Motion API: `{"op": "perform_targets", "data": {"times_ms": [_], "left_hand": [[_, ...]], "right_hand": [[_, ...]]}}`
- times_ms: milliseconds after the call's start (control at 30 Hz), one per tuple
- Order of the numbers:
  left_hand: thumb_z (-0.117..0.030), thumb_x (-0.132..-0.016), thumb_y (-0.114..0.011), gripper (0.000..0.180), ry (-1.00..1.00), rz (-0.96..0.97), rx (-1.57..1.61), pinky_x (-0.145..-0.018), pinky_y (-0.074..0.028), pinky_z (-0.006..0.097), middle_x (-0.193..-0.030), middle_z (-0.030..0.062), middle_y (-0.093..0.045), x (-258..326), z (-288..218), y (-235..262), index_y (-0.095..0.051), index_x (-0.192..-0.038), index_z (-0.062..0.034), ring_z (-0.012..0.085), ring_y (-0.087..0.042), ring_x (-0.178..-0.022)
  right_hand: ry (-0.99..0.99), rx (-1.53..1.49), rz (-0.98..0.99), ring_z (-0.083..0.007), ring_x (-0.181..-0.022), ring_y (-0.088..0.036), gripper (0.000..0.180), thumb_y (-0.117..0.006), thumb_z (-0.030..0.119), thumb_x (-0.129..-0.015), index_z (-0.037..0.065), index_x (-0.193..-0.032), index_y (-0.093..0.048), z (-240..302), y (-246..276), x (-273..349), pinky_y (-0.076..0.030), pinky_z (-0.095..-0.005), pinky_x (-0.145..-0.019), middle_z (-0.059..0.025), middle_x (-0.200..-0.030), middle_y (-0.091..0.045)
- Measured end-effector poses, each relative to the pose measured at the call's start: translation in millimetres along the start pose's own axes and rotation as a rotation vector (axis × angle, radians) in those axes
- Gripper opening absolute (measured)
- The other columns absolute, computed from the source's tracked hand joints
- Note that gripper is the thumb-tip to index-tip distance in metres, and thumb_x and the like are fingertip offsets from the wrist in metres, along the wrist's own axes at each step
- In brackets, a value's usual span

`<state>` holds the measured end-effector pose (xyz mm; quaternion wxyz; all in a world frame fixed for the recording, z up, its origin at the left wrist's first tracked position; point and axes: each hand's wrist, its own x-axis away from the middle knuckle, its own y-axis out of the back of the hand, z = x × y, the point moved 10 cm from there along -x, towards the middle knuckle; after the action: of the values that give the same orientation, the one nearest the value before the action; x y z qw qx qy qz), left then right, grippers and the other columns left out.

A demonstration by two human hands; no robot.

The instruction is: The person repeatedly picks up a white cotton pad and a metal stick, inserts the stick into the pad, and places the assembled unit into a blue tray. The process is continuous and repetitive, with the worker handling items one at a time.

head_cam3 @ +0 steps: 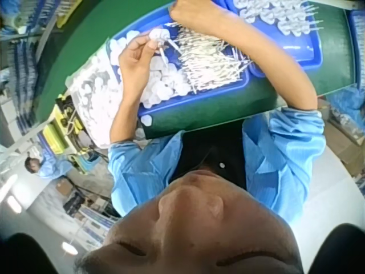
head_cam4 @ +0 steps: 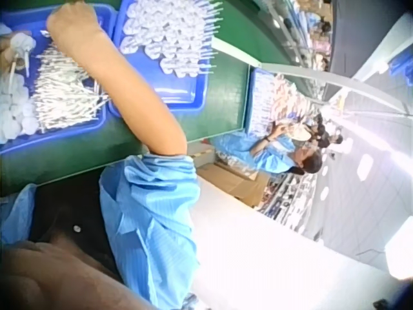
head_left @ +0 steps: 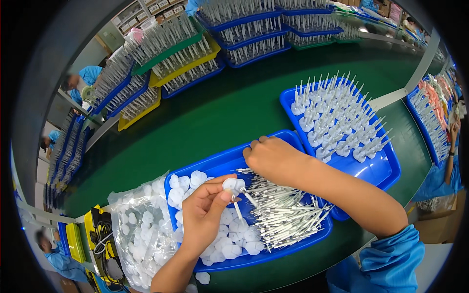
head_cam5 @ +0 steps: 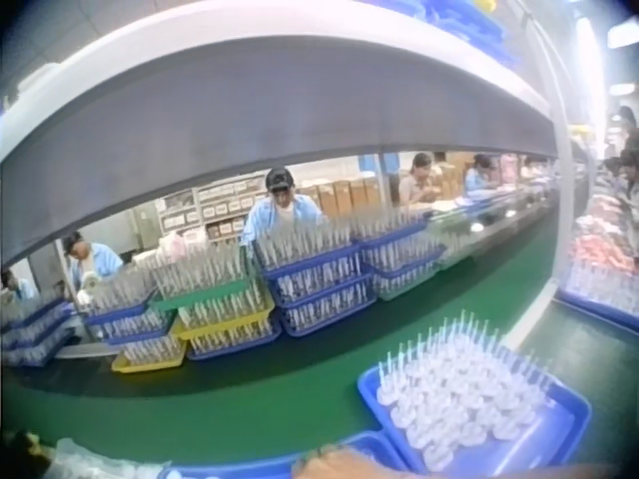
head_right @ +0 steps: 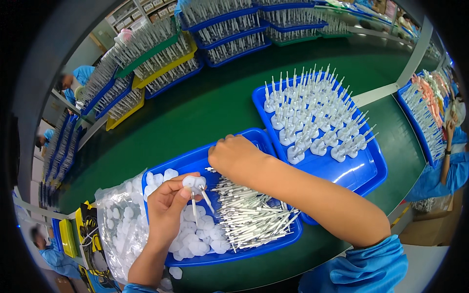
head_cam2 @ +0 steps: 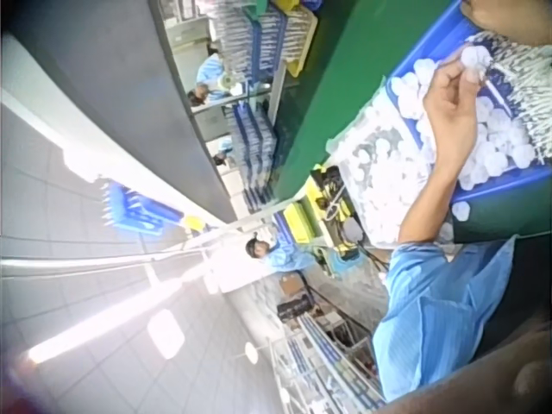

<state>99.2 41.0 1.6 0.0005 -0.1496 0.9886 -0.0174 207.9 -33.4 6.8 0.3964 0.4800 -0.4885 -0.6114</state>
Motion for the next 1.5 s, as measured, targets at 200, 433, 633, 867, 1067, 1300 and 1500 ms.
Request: {"op": "perform_targets", "data": {"times_ms": [200,433,633,867,1067,1300,1500], "left_hand": [[-0.012,-0.094,-0.065,0.011,0.033,0.025,0.331,-0.089,-0.057,0.048,-0.131,0.0251,-0.059,1,-2,-1,-0.061,-0.093,-0.0016,0.0375,-0.064,-0.112],[-0.002,-0.093,-0.064,0.01,0.025,0.164,0.404,-0.092,-0.056,0.047,-0.135,0.0275,-0.054,7,-5,-20,-0.061,-0.103,-0.0022,0.0285,-0.064,-0.11],[0.0,-0.092,-0.065,0.013,-0.025,0.182,0.365,-0.091,-0.057,0.045,-0.132,0.0276,-0.056,8,-6,-22,-0.062,-0.104,-0.0015,0.0272,-0.063,-0.111],[0.004,-0.088,-0.068,0.017,-0.038,0.163,0.324,-0.095,-0.055,0.043,-0.131,0.0259,-0.057,9,-5,-18,-0.064,-0.104,0.0006,0.0265,-0.062,-0.113],[0.013,-0.08,-0.072,0.029,-0.268,0.153,-0.005,-0.1,-0.051,0.042,-0.128,0.023,-0.058,16,-29,-26,-0.066,-0.106,0.0033,0.028,-0.061,-0.116],[0.014,-0.077,-0.072,0.032,-0.294,0.232,0.048,-0.099,-0.051,0.04,-0.122,0.0215,-0.06,21,-34,-33,-0.067,-0.107,0.007,0.0287,-0.062,-0.114],[0.014,-0.078,-0.072,0.028,-0.214,0.261,0.154,-0.096,-0.051,0.04,-0.119,0.0223,-0.062,19,-22,-28,-0.068,-0.105,0.0074,0.0282,-0.064,-0.109]], "right_hand": [[-0.156,-0.343,-0.198,-0.0354,-0.08,-0.066,0.022,-0.067,-0.004,-0.077,-0.006,-0.097,-0.06,9,72,34,-0.054,-0.0385,-0.07,-0.021,-0.094,-0.058],[-0.214,-0.932,-0.349,-0.0334,-0.075,-0.061,0.018,-0.061,-0.003,-0.088,-0.003,-0.106,-0.06,34,81,84,-0.049,-0.0396,-0.065,-0.017,-0.095,-0.054],[-0.26,-0.966,-0.365,-0.034,-0.075,-0.061,0.013,-0.064,0.001,-0.089,-0.003,-0.101,-0.063,31,73,87,-0.05,-0.0401,-0.065,-0.0169,-0.089,-0.057],[-0.268,-0.985,-0.335,-0.0375,-0.075,-0.066,0.013,-0.063,0.007,-0.091,-0.004,-0.098,-0.063,30,71,86,-0.051,-0.044,-0.063,-0.0203,-0.081,-0.065],[-0.337,-0.938,-0.208,-0.0396,-0.056,-0.063,0.014,-0.059,0.013,-0.096,0.0,-0.098,-0.056,35,59,86,-0.047,-0.0476,-0.05,-0.0182,-0.061,-0.061],[-0.307,-0.852,-0.202,-0.0391,-0.052,-0.061,0.014,-0.058,0.015,-0.097,0.001,-0.099,-0.053,42,61,89,-0.045,-0.0474,-0.047,-0.0181,-0.059,-0.06],[-0.34,-1.206,-0.142,-0.0395,-0.057,-0.063,0.016,-0.057,0.015,-0.098,0.0,-0.1,-0.052,40,47,88,-0.047,-0.0473,-0.052,-0.0172,-0.062,-0.062]]}}
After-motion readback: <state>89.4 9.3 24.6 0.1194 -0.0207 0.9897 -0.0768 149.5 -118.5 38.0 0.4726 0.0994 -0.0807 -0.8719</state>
